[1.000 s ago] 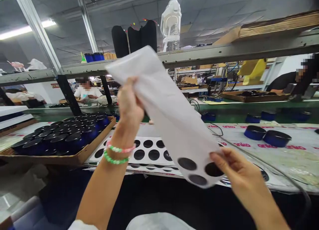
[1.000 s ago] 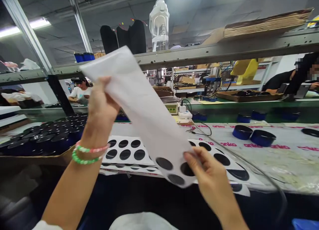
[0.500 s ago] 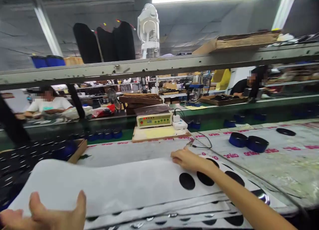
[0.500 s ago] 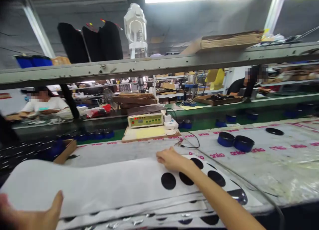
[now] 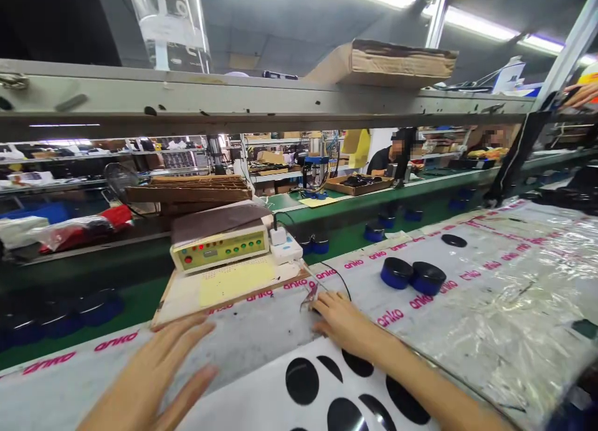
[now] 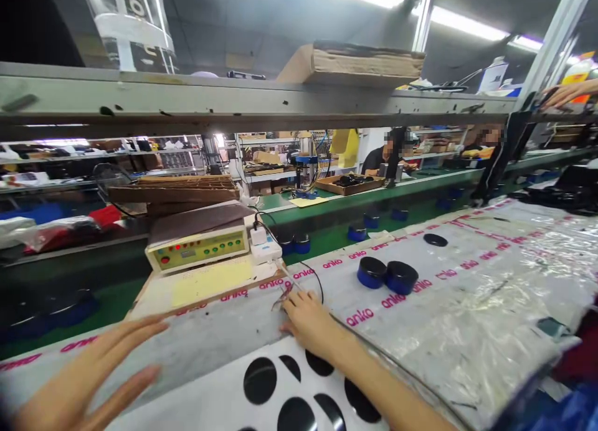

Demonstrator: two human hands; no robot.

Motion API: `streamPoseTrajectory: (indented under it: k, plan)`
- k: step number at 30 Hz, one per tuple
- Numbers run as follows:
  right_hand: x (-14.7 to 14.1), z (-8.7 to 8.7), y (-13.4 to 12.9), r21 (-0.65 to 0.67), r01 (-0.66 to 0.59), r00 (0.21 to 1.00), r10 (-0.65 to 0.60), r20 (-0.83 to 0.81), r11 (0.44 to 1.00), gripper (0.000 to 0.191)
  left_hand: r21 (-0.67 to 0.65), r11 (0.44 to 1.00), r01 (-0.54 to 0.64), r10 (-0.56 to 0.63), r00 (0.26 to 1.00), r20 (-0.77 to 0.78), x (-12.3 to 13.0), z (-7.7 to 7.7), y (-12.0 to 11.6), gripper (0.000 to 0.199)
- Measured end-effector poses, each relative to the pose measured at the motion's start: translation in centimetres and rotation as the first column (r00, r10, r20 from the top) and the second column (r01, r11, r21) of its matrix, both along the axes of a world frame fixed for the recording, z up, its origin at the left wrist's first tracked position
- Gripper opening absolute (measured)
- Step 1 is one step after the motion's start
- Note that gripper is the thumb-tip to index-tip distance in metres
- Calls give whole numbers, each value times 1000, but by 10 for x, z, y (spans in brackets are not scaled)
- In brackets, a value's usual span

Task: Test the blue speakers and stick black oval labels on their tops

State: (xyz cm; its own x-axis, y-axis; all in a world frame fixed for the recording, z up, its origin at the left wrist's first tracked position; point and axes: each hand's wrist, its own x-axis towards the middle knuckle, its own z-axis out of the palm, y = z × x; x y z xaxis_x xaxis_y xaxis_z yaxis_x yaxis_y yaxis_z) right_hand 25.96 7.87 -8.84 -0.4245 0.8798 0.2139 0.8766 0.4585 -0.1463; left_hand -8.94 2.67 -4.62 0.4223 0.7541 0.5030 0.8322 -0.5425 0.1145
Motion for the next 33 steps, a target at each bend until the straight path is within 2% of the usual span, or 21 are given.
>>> streamPoseTrajectory:
  k: [2,3,4,7,9,12,16,19,21,24,26,28,30,33]
  plan:
    - [-7,-14,5,8,23,998,-23,-54,1000,11,-68,986,149,-152,988,-39,65,25,44,39]
    - [-10,-18,6,13,39,996,-37,-85,999,11,-79,970,229,-232,972,-37,101,33,67,36]
    - [-11,-22,6,19,53,992,-50,-117,998,13,-99,951,294,-299,953,-45,135,38,92,35]
    - [-9,-27,6,32,69,979,-62,-194,997,17,-125,942,312,-322,944,-66,220,36,163,36]
    - [-4,-27,5,36,52,975,-43,-220,998,17,-150,943,297,-308,950,-59,254,30,200,33]
    - [-1,-27,7,38,26,974,-17,-228,999,15,-208,933,292,-310,949,-59,277,24,234,33]
    - [-2,-30,8,32,0,969,8,-246,999,14,-287,907,310,-349,932,-98,282,16,252,32]
    - [-3,-30,7,29,-4,960,12,-281,1000,15,-295,897,328,-383,911,-153,291,20,250,33]
    - [-2,-29,7,29,-6,953,14,-302,1000,15,-275,897,346,-403,896,-186,298,34,241,36]
    - [1,-30,8,30,-9,944,19,-329,999,17,-225,901,371,-416,886,-203,291,67,212,56]
    - [3,-32,9,32,-21,936,31,-350,999,19,-226,897,380,-426,880,-211,265,86,184,72]
    - [4,-35,11,35,-44,925,54,-377,998,21,-281,884,375,-442,867,-232,224,92,152,78]
    - [4,-35,14,42,-75,909,86,-408,996,22,-352,875,333,-432,866,-254,178,81,119,77]
    - [6,-22,19,64,-86,883,106,-457,994,22,-439,866,241,-379,888,-259,123,44,87,73]
